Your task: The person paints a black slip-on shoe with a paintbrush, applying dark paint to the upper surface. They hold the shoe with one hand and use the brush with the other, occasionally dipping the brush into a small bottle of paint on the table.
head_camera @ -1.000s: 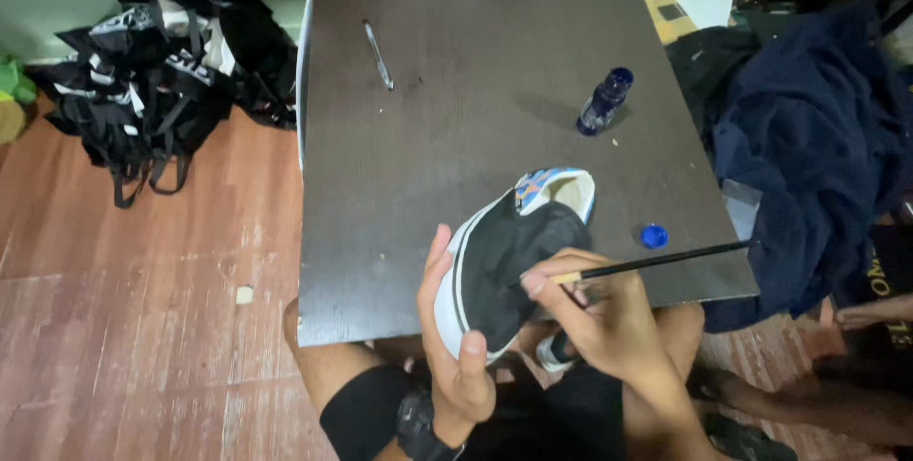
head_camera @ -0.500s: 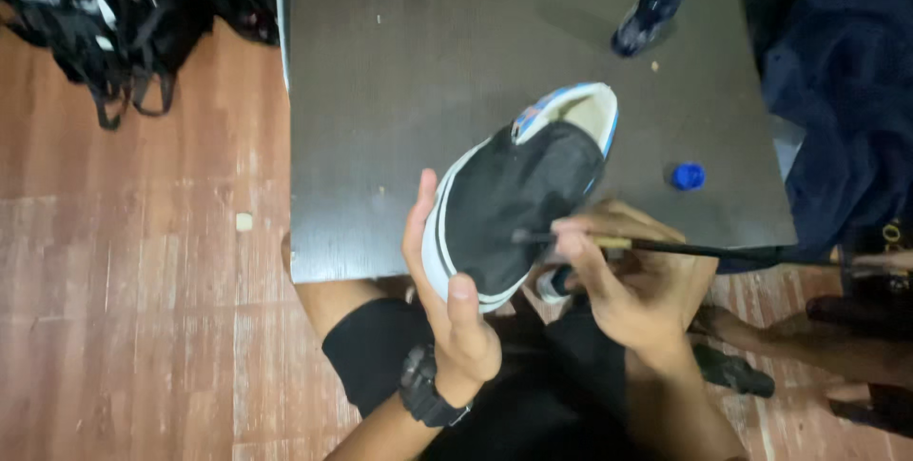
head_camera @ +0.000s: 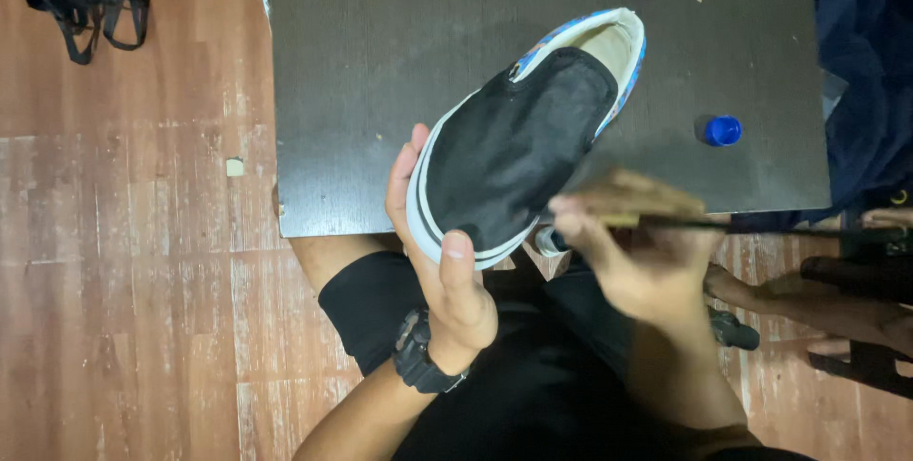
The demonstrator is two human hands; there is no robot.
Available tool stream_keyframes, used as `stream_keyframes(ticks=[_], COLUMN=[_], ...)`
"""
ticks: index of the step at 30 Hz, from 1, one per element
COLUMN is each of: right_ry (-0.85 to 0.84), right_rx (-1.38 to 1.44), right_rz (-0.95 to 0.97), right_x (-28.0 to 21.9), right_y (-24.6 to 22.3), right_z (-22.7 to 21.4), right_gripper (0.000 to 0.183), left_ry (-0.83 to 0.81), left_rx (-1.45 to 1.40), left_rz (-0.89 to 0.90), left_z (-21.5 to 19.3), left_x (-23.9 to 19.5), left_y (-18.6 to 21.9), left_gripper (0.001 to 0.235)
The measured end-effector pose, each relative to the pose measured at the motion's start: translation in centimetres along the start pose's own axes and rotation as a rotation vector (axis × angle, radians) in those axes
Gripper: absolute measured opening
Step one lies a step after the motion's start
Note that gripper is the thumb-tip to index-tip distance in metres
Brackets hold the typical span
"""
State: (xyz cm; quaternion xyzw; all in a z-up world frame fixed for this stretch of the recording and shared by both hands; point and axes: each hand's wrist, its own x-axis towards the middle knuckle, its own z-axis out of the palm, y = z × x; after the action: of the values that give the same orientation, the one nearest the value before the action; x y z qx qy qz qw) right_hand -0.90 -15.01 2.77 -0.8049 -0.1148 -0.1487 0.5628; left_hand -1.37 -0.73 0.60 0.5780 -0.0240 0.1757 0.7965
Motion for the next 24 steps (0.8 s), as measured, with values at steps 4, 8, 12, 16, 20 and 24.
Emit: stream_keyframes(ticks=[4, 8, 12, 16, 20, 24], right_ry=[0.072, 0.088, -0.002, 0.238, 0.195, 0.215], right_rx=[-0.05, -0.026, -0.014, -0.191, -0.148, -0.058], right_rz=[0.071, -0.092, 0.061, 0.065, -0.094, -0.051], right_x=[1.7, 0.5, 0.3, 1.2, 0.3, 0.5], right_y=[-1.2, 1.5, 1.5, 1.4, 3.2, 3.8], right_z=[-0.2, -0.2, -0.2, 0.1, 0.3, 1.0], right_gripper=[0.016, 0.007, 0.013, 0.015, 0.011, 0.011], left_ry=[0.006, -0.007, 0.031, 0.042, -0.006, -0.015], left_rx=[-0.032, -0.062, -0.133, -0.139, -0.015, -0.011], left_rz=[-0.02, -0.027, -0.066, -0.104, -0.072, -0.119], left_z=[-0.3, -0.4, -0.3, -0.5, -0.9, -1.4], left_x=[-0.1, -0.2, -0.1, 0.1, 0.3, -0.2], left_y=[-0.5, -0.6, -0.8, -0.3, -0.7, -0.8], left_gripper=[0.071, 0.076, 0.076, 0.076, 0.085, 0.091])
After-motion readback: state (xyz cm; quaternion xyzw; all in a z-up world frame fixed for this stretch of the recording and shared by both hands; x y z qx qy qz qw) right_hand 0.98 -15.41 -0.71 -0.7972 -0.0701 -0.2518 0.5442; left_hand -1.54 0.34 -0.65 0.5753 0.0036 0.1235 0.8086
